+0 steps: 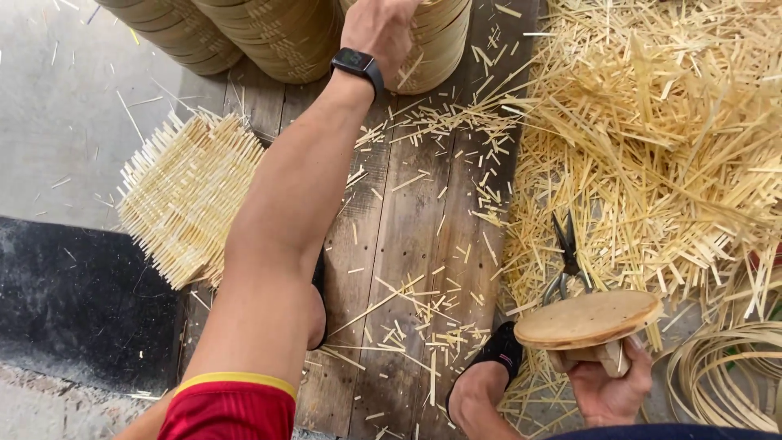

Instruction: The person trims the edges of a woven bamboo base with shears before placing a bamboo ring over a square mat. They then fit the mat into the ring and trim the excess strips to finish the steamer tray.

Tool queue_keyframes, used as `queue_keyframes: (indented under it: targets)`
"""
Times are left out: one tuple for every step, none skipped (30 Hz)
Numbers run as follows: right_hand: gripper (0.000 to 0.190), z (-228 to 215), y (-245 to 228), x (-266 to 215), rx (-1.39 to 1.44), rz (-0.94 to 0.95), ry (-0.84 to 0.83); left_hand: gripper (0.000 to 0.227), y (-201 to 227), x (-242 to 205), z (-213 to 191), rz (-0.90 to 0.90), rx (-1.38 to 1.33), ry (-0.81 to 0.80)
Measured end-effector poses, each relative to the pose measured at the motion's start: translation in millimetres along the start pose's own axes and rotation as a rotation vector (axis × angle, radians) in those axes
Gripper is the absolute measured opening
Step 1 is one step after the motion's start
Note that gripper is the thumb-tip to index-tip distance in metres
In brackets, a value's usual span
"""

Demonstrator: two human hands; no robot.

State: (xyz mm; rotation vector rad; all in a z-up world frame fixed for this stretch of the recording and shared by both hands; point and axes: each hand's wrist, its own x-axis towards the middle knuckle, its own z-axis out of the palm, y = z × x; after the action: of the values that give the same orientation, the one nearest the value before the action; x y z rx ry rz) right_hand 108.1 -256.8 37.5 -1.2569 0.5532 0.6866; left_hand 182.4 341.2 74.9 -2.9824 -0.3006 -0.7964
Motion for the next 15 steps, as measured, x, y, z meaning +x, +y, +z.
queue_keyframes:
  targets:
    - [0.080, 2, -2, -1, 0.002, -0.008, -0.008, 0.025, 0, -2, 2, -0.031, -0.071, 0.018]
    - [0.080, 2, -3, -2, 0.000, -0.009, -0.017, 0.027, 0, -3, 5, -0.038, -0.058, 0.014]
    - [0.081, 2, -3, -2, -0.002, -0.010, -0.026, 0.029, -1, -3, 8, -0.044, -0.045, 0.010]
    - [0.081, 1, -2, -1, -0.006, -0.011, -0.039, 0.031, -3, -4, 8, -0.054, -0.027, 0.008]
    - [0.082, -1, 0, 0, -0.002, 0.002, -0.041, 0.029, -5, -4, 8, -0.050, -0.040, -0.008]
    - [0.083, -4, 4, 2, 0.002, 0.010, -0.042, 0.028, -7, -2, 9, -0.044, -0.055, -0.019]
    - [0.084, -8, 7, 5, 0.006, 0.018, -0.044, 0.027, -8, -1, 10, -0.039, -0.070, -0.031]
    - [0.084, -12, 10, 8, 0.023, 0.023, -0.048, 0.026, -8, 2, 11, -0.041, -0.050, -0.044]
    - [0.084, -14, 12, 11, 0.040, 0.028, -0.052, 0.024, -8, 4, 11, -0.043, -0.030, -0.057]
    - [0.084, -15, 13, 11, 0.055, 0.038, -0.057, 0.023, -7, 3, 10, -0.047, -0.010, -0.074]
    - [0.082, -14, 13, 10, 0.058, 0.063, -0.042, 0.020, -6, 3, 9, -0.081, -0.065, -0.088]
    - [0.081, -10, 13, 8, 0.062, 0.085, -0.030, 0.018, -5, 4, 7, -0.112, -0.117, -0.098]
    - [0.080, -6, 12, 6, 0.066, 0.108, -0.018, 0.015, -5, 4, 5, -0.144, -0.169, -0.109]
    - [0.078, -2, 12, 4, 0.058, 0.095, -0.034, 0.018, -5, 4, 4, -0.128, -0.161, -0.062]
    - [0.076, 1, 11, 3, 0.051, 0.083, -0.050, 0.022, -4, 3, 3, -0.111, -0.154, -0.015]
